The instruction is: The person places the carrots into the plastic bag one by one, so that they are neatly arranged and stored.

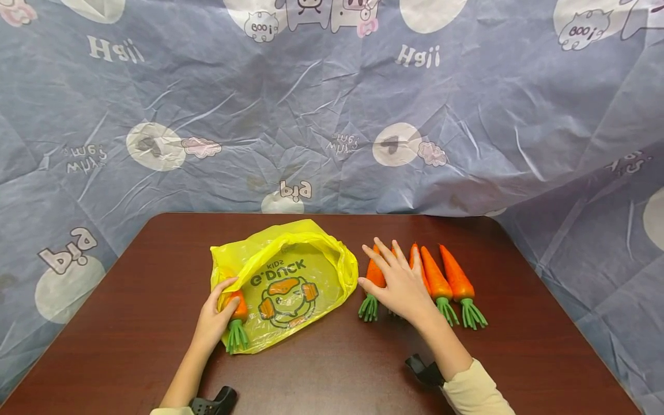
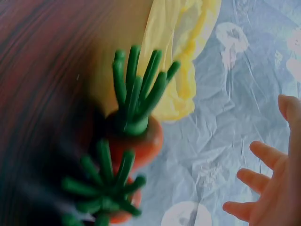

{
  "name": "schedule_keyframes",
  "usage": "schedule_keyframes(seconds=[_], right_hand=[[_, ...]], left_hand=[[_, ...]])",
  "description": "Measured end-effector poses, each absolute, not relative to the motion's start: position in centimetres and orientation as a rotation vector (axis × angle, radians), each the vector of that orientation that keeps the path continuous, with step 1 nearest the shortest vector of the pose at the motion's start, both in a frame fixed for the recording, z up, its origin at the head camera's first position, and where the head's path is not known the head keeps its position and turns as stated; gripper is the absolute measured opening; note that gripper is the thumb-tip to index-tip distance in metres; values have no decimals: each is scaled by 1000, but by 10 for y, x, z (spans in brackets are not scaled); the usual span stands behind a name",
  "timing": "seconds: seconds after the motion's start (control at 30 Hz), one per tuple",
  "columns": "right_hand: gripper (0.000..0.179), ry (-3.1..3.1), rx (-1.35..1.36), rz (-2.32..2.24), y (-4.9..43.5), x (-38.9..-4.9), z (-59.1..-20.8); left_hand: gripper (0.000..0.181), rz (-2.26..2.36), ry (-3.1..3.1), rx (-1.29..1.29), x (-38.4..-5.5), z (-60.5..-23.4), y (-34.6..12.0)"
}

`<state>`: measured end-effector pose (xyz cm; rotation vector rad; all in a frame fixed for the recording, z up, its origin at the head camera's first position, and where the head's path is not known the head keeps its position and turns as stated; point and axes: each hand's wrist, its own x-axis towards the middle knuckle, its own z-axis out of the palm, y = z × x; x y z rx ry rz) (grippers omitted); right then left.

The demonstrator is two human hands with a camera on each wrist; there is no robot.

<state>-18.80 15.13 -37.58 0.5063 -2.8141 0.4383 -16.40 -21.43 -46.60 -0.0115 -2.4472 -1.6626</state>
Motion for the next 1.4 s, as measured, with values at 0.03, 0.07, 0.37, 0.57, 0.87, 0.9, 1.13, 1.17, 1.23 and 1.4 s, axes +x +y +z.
schedule_keyframes(seconds=[0.03, 0.07, 0.37, 0.57, 0.87, 0.9, 1.13, 1.17, 1.23, 1.4], right_hand=[[64, -2818, 500, 443, 155, -188, -375], [64, -2822, 495, 440, 158, -188, -375], [66, -2840, 382, 387, 195, -182, -376], [65, -2840, 302, 375, 223, -179, -381], [63, -2861, 267, 340, 261, -176, -388], [62, -2862, 268, 333, 266, -177, -388], [58, -2948, 294, 365, 296, -180, -397], [57, -2969, 297, 383, 300, -180, -399], [56, -3004, 302, 413, 305, -180, -402], [56, -3045, 327, 447, 312, -182, -410]], left_hand=[[41, -1665, -2444, -12, -164, -466, -214], [41, -1669, -2440, -11, -164, -466, -215], [41, -1683, -2442, -11, -164, -466, -214], [41, -1676, -2444, -13, -164, -466, -214], [42, -1684, -2451, -8, -164, -468, -214], [42, -1685, -2451, -6, -164, -468, -215], [41, -1686, -2442, -8, -164, -469, -215], [42, -1685, -2439, -9, -165, -469, -215], [42, -1676, -2438, -9, -165, -469, -214], [41, -1651, -2435, 10, -165, -469, -214]])
